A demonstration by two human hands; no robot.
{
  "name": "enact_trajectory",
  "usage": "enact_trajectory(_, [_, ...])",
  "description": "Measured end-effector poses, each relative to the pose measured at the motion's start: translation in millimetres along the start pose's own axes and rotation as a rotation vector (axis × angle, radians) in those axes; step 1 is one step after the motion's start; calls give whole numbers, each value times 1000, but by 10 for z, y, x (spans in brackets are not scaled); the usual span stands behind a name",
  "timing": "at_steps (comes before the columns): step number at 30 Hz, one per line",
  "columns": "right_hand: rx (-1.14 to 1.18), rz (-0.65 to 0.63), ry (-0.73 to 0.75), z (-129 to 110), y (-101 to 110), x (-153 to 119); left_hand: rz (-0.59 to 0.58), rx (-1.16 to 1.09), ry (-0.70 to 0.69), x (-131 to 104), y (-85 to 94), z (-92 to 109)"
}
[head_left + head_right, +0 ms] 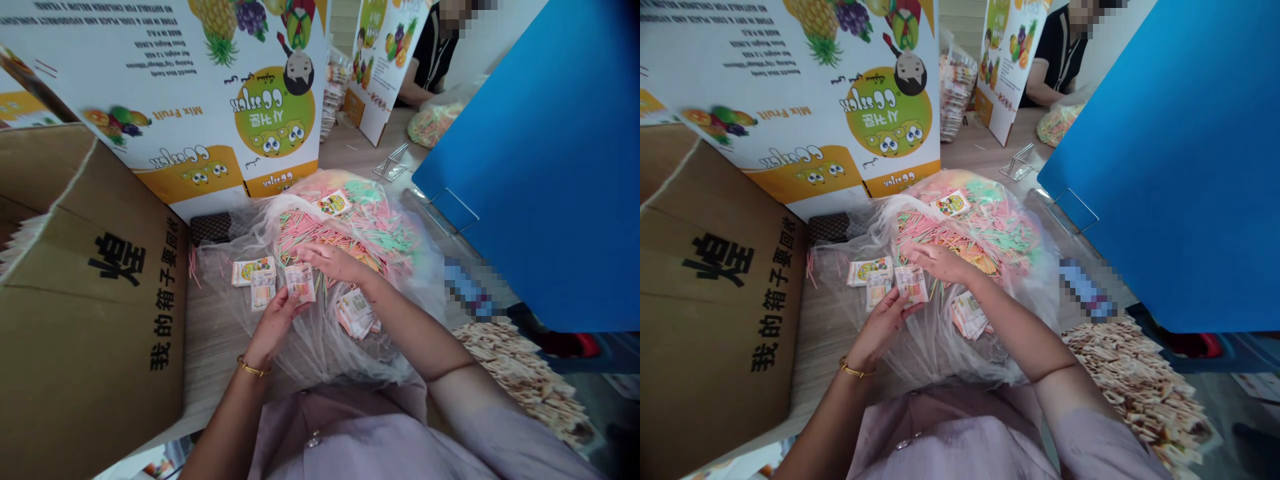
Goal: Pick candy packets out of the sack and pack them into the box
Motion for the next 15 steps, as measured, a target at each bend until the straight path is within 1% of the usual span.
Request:
enact_trajectory(1, [25,49,14,8,2,2,-13,27,-21,6,5,4])
enact_trajectory(2, [36,53,17,18,-1,4,-17,54,-37,12,13,3])
enact_trajectory(3, [28,4,5,29,-12,6,-16,76,-40,18,22,-4])
enact_trajectory(5, [-2,-135,-43,51,-42,11,-16,113,-10,23,38,-26])
enact_trajectory(6, [0,-165,-68,60,-55,14,-19,133,12,21,44,-37])
enact_trajectory(9, [15,-118,-94,70,-88,24,-10,165,26,-9,58,-60])
enact_trajectory(10, [-13,-140,-88,67,-108,28,4,161,17,-25,67,-67])
enact_trajectory(12, [-116,-238,-63,58,-174,39,25,154,3,-67,100,-93])
enact_trajectory(13, [-168,-266,-51,56,-218,52,43,164,-11,-95,131,-110])
enact_trajectory(14, [-209,-260,-45,60,-271,73,89,189,-40,-130,175,-129])
enact_trajectory(15, [-240,-219,-45,71,-331,103,181,241,-86,-173,232,-146])
Point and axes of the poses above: each hand's wrist, its own x-axis towards the middle knuckle, its own y-axis out of the back of the hand, z = x × y, the point moved 1 cm from there along x, towards the middle knuckle, and after that the axes turned 10 degrees about x, right-handed, at the moved point
